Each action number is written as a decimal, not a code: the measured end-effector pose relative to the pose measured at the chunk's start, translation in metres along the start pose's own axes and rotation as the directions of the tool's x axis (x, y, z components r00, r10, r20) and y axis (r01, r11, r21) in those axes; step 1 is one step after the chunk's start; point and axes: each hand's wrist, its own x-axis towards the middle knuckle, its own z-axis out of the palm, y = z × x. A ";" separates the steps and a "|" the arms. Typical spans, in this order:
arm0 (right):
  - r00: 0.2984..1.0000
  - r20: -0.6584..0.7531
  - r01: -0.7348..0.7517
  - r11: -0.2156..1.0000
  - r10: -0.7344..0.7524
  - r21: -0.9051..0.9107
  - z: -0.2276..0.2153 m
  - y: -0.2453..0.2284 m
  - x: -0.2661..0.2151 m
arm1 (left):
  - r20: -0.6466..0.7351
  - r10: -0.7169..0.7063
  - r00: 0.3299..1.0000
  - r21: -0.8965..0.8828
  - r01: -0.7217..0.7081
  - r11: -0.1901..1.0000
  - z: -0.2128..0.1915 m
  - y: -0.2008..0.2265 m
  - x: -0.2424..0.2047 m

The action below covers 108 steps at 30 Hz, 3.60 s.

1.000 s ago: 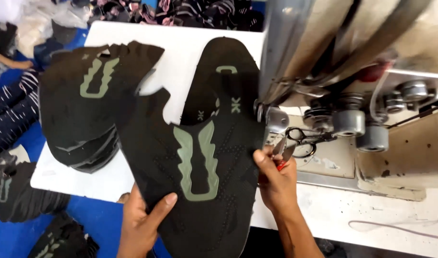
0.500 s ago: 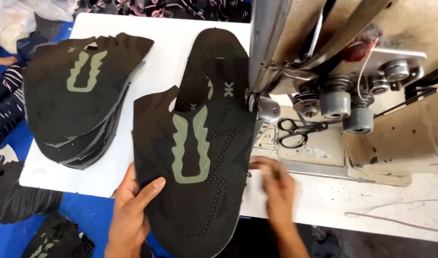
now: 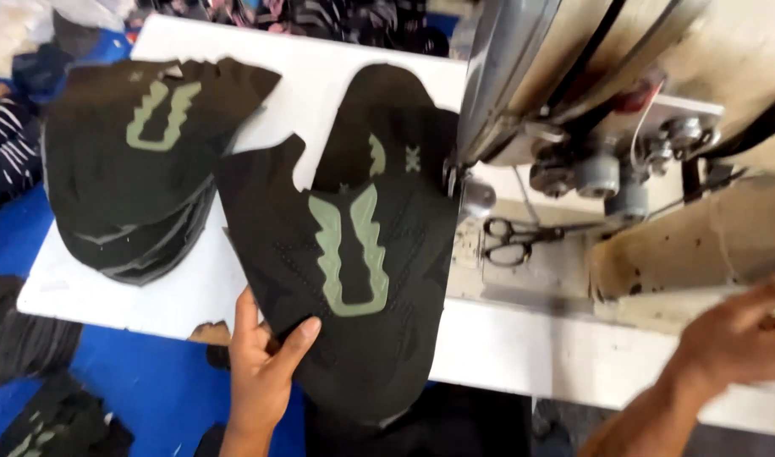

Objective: The recorder uses an industrial sewing machine to stitch together components of shoe uppers, occasionally using snips to trim thread.

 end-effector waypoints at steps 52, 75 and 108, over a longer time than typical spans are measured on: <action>0.182 0.911 -0.966 -0.241 -0.370 0.096 0.012 -0.118 -0.197 | -0.033 0.041 0.999 -0.093 -0.043 0.995 -0.018 -0.027 -0.044; 0.301 0.939 -0.944 0.091 -0.166 0.319 -0.012 -0.186 -0.147 | -0.038 0.148 0.988 0.116 -0.143 0.983 -0.001 -0.007 0.003; 0.379 0.916 -0.916 0.091 -0.132 0.392 0.005 -0.190 -0.144 | 0.382 0.130 0.915 0.130 -0.193 0.973 0.026 0.036 0.115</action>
